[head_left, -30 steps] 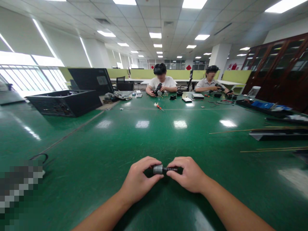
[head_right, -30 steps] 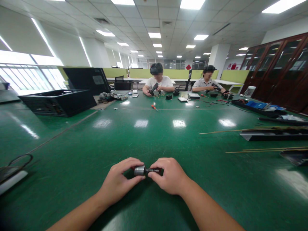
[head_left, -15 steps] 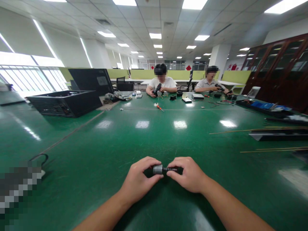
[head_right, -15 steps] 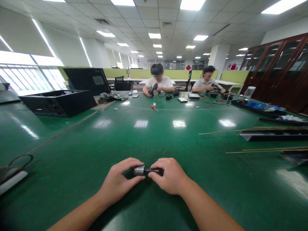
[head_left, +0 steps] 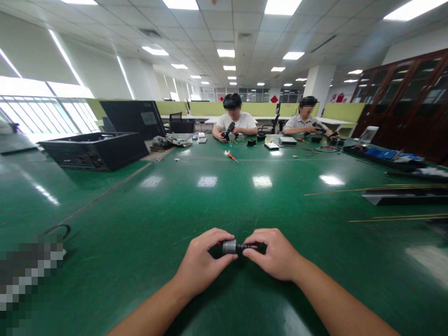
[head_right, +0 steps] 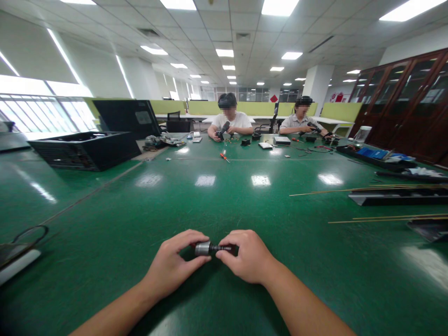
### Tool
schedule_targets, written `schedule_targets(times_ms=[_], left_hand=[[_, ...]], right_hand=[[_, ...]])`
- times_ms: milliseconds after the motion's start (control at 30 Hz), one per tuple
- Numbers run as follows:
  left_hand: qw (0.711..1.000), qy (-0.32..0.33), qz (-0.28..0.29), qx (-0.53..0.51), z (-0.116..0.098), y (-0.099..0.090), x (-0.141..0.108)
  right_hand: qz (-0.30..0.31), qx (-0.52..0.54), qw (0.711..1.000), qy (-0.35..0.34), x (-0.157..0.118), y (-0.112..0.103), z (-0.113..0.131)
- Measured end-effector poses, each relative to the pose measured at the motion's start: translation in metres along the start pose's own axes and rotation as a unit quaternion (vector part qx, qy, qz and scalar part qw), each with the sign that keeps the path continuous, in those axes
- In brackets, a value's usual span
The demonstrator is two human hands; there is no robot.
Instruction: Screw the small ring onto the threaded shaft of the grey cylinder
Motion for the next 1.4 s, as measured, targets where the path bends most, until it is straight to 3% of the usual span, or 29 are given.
schedule_targets(times_ms=[1400], left_hand=[[1.0,0.01,-0.013,0.018,-0.0016,-0.0039,0.0009]], right_hand=[[-0.007,-0.008,1.0,0.001,0.0008,-0.0019,-0.0005]])
Point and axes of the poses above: each hand's wrist, its own x-axis towards the middle knuckle, its own y-axis out of the palm, z = x × y, the point moved 5 cm from there along x, towards the middle knuckle, and after that the axes turned 10 degrees about -z, right-handed, at the moved point
